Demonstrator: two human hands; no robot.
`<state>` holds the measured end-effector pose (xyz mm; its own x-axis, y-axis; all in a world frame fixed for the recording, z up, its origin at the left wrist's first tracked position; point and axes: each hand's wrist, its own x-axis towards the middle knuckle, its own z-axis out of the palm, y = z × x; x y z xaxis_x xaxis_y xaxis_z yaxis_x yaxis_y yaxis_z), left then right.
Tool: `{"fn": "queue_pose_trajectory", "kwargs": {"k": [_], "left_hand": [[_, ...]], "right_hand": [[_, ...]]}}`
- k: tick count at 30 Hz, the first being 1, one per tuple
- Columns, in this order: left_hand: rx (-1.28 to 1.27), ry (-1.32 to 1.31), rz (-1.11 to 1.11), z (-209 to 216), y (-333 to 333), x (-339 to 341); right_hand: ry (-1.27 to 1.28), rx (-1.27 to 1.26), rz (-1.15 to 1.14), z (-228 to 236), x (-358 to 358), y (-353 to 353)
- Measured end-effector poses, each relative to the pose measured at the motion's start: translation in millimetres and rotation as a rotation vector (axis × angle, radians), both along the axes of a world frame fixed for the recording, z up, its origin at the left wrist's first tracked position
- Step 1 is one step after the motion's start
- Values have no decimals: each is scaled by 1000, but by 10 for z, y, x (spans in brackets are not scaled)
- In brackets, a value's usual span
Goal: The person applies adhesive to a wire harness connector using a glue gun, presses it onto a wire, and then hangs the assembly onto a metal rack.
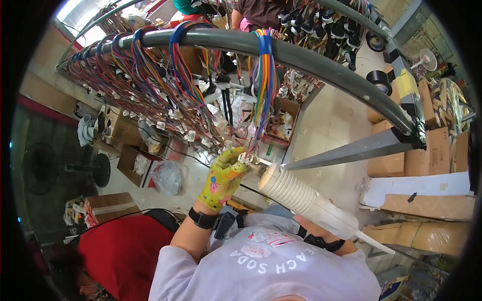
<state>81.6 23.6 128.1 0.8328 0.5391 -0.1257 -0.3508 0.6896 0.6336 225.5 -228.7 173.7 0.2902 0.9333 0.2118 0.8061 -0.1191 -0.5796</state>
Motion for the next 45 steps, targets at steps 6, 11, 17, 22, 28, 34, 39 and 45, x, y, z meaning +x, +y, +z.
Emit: {"fn": "queue_pose_trajectory", "kwargs": {"k": [6, 11, 17, 22, 28, 34, 39, 45], "left_hand": [[8, 35, 166, -63, -2, -118], [17, 8, 213, -25, -76, -168], [78, -27, 158, 99, -146, -200], [59, -68, 67, 262, -233, -158], [60, 63, 38, 283, -208, -263], [59, 65, 74, 337, -186, -292], [168, 104, 11, 415, -227, -360], [225, 207, 83, 540, -350, -436]], "right_hand": [[624, 20, -137, 77, -141, 205], [424, 168, -7, 202, -118, 319], [655, 178, 81, 279, -111, 285], [934, 164, 237, 334, -42, 509], [642, 412, 269, 1042, -110, 1007], [678, 570, 296, 1103, -68, 1333], [716, 375, 90, 1058, -78, 1308], [943, 282, -183, 922, -170, 1366]]}}
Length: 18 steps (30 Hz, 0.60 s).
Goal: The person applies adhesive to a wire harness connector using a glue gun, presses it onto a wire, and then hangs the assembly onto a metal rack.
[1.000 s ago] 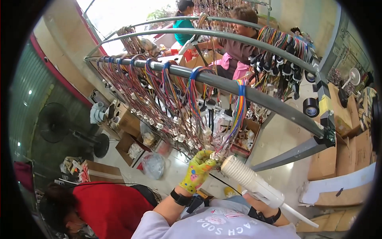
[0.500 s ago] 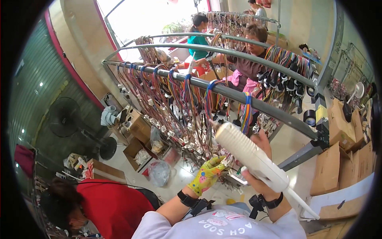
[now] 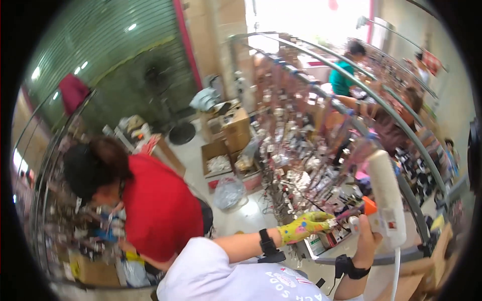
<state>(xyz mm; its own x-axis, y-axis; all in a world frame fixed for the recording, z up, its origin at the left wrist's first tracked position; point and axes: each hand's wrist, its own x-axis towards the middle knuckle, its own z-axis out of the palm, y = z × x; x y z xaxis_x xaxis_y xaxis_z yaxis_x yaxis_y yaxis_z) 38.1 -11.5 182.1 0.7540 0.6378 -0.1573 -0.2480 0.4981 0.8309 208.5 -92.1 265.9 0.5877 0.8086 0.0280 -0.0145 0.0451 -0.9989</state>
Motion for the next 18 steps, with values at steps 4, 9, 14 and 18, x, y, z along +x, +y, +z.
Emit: {"fn": "queue_pose_trajectory", "kwargs": {"k": [4, 9, 14, 18], "left_hand": [[43, -61, -13, -30, -23, -105], [160, -11, 16, 63, -13, -257], [163, -75, 69, -24, 19, -307], [135, -145, 103, -103, -8, -232]], "right_hand": [[-175, 189, -151, 16, -185, 102], [-88, 242, -93, -272, 64, 297], [-153, 226, -26, -689, 584, 560], [1, 252, 61, -841, 706, 689]]}}
